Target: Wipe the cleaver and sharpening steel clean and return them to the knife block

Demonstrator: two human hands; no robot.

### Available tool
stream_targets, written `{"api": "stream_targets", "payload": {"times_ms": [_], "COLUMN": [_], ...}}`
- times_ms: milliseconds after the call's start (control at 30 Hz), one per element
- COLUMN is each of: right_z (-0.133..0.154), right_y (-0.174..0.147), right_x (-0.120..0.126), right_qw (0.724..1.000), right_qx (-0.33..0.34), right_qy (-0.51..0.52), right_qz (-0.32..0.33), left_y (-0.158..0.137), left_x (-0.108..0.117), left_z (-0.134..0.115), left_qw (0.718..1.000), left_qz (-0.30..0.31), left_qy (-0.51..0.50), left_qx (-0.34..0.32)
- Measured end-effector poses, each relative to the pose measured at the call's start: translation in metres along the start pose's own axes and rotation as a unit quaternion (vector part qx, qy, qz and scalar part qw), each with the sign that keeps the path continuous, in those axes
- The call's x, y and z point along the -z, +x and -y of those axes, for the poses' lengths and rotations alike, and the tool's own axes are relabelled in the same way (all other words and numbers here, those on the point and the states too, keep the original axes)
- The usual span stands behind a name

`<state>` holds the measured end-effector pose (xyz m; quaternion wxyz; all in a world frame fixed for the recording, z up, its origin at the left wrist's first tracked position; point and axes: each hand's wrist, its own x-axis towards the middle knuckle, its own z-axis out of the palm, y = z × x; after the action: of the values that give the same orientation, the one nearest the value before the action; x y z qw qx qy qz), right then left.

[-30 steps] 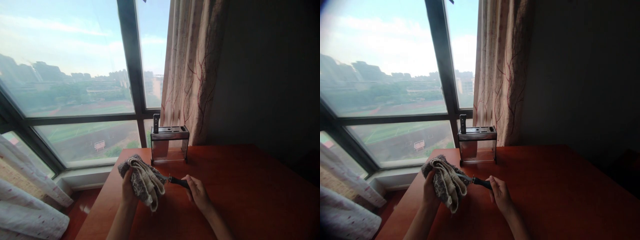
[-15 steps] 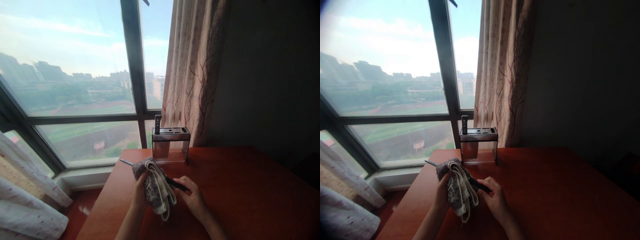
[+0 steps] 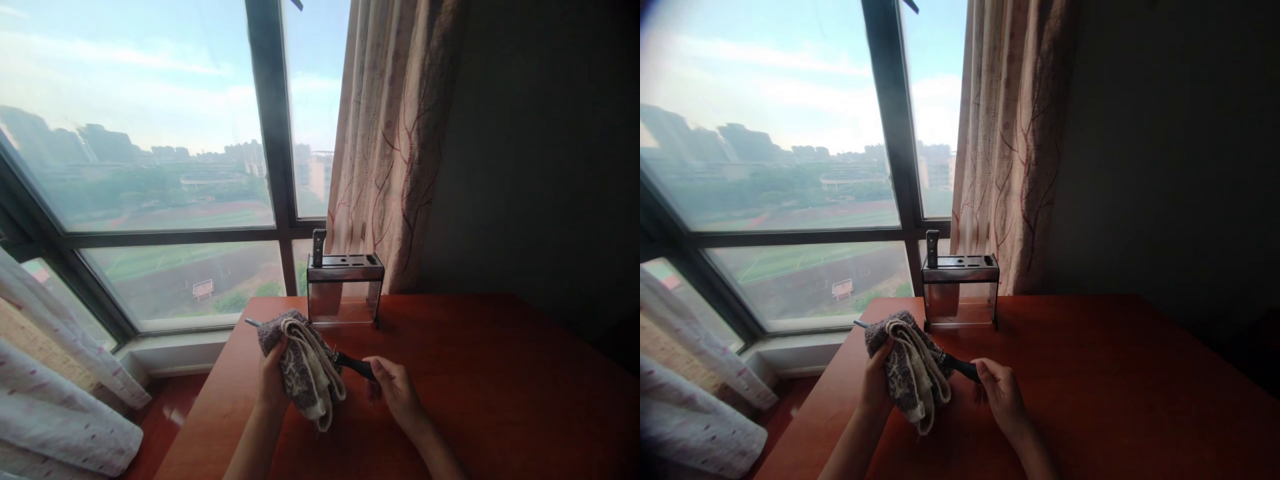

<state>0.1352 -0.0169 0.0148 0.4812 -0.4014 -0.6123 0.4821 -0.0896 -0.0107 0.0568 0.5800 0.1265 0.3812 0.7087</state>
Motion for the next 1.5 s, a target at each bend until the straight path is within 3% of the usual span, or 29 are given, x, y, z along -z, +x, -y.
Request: {"api": "stream_targets", "payload": {"times_ms": [267,633,967,1233,1500], "right_z": [-0.002,0.001,-0.004,-0.003,-0.004], "right_y": [0.005,0.004,0.005,0.006,0.005], "right_x": [0.007,0.008,0.017,0.017,0.020], "right_qw": [0.989,0.998,0.992,0.994,0.991], "right_qx": [0.100,-0.015,0.075,0.004,-0.021], "right_qy": [-0.076,0.017,-0.042,-0.033,0.033], "right_qz": [-0.073,-0.059,-0.092,-0.104,-0.129], "left_y": [-0.005,0.002,0.008,0.009,0.008], "left_x": [-0.006,0.002,0.009,0.009,0.007], "left_z": [-0.005,-0.005,-0.012,-0.016,-0.018], "left_qw": [0.999,0.999,0.997,0.995,0.990], "left_qz": [-0.008,-0.009,-0.024,-0.042,-0.069], "left_qy": [0.012,0.015,-0.002,0.008,0.023], "left_qx": [-0.035,-0.051,-0.069,-0.086,-0.119]}}
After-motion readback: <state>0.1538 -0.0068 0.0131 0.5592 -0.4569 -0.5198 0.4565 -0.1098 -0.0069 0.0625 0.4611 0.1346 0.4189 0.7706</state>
